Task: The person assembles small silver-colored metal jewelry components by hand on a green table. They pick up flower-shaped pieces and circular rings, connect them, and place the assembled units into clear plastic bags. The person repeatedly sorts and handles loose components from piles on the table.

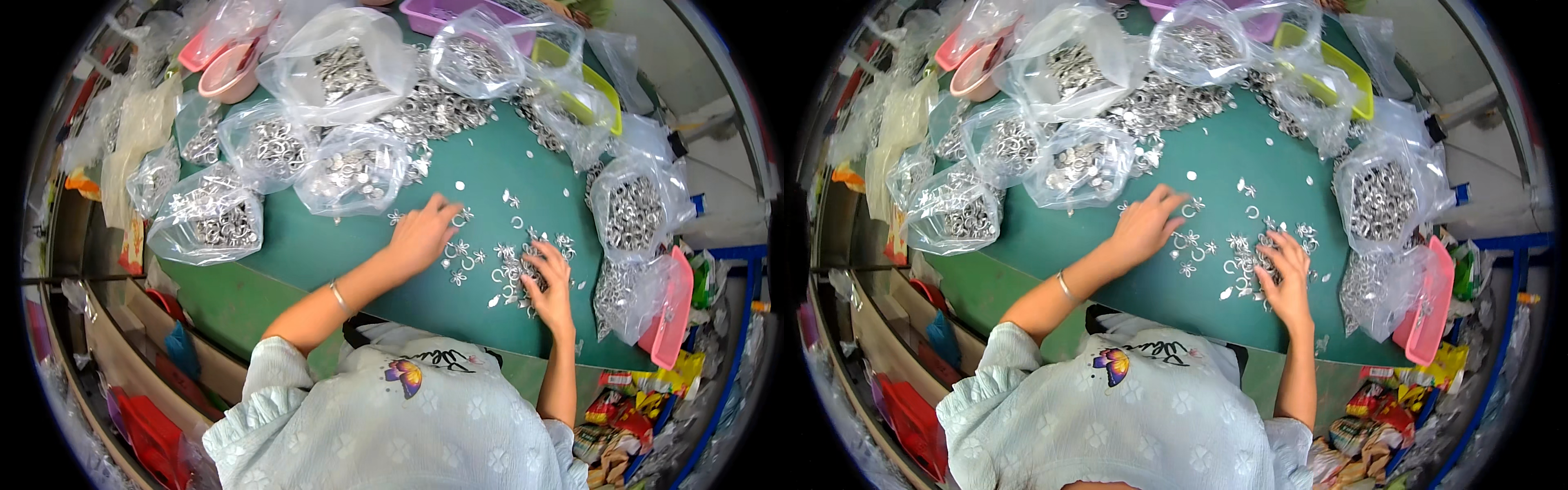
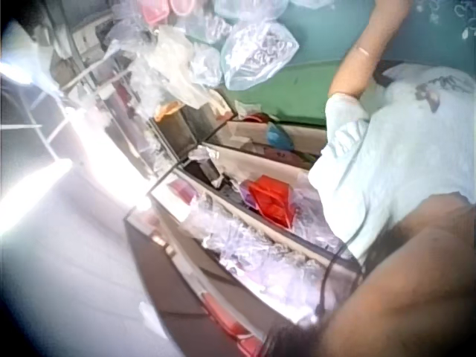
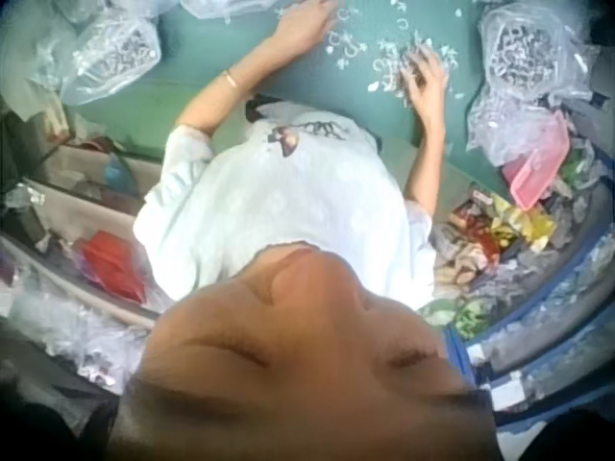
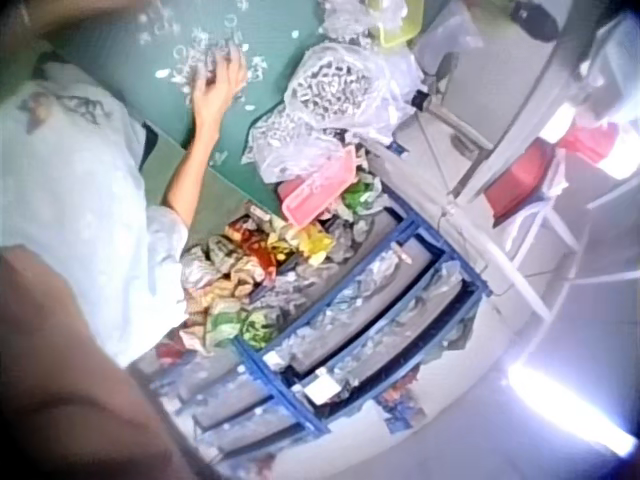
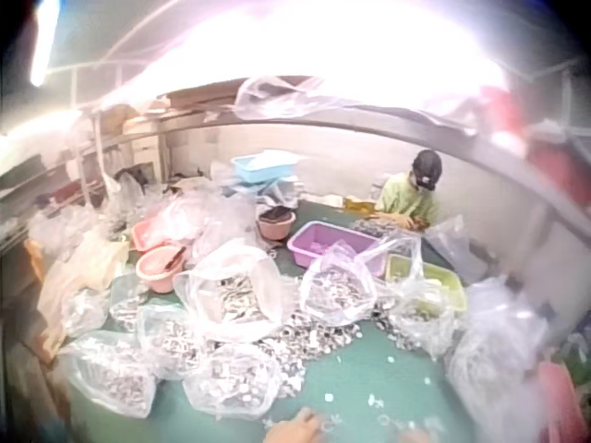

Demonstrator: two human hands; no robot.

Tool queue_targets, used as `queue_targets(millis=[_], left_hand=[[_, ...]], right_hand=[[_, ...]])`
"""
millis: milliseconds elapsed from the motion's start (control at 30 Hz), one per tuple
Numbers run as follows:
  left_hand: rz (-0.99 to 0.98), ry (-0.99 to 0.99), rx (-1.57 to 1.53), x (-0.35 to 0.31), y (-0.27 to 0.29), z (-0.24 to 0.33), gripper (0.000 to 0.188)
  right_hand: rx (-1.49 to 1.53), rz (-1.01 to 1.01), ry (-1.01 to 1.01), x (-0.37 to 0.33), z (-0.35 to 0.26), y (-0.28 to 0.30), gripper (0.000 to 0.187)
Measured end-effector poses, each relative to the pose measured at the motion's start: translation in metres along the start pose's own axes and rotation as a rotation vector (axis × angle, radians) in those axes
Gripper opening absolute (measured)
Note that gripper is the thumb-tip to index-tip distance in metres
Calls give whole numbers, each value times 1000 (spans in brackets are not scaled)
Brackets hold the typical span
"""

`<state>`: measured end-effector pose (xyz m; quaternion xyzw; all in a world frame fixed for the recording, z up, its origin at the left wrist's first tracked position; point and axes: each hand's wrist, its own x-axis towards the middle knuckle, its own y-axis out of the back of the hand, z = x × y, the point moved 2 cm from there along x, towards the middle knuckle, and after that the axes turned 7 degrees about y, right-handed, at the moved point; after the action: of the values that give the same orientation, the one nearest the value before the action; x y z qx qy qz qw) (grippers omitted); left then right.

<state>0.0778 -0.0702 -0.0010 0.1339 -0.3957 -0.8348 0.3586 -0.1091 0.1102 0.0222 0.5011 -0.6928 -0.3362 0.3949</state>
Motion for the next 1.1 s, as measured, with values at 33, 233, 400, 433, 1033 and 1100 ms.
queue_targets(millis=[33,233,400,433,1033,1100], left_hand=[[-17,18,39,11,-6,-1,34],[-54,52,73,21,-24,4,24],[-19,59,-101,8,-15,4,18],[-51,153,-281,6,-13,1,17],[34,92,-96,-39,-14,12,13],[-20,53,-14,-35,-15,12,11]], right_hand=[[89,49,-66,1,3,5,28],[-41,209,-115,35,24,-5,23],[-178,167,-13,60,26,-28,17],[-124,161,3,60,25,-26,16],[264,80,-42,26,-37,-7,10],[148,-17,-77,7,-38,-16,11]])
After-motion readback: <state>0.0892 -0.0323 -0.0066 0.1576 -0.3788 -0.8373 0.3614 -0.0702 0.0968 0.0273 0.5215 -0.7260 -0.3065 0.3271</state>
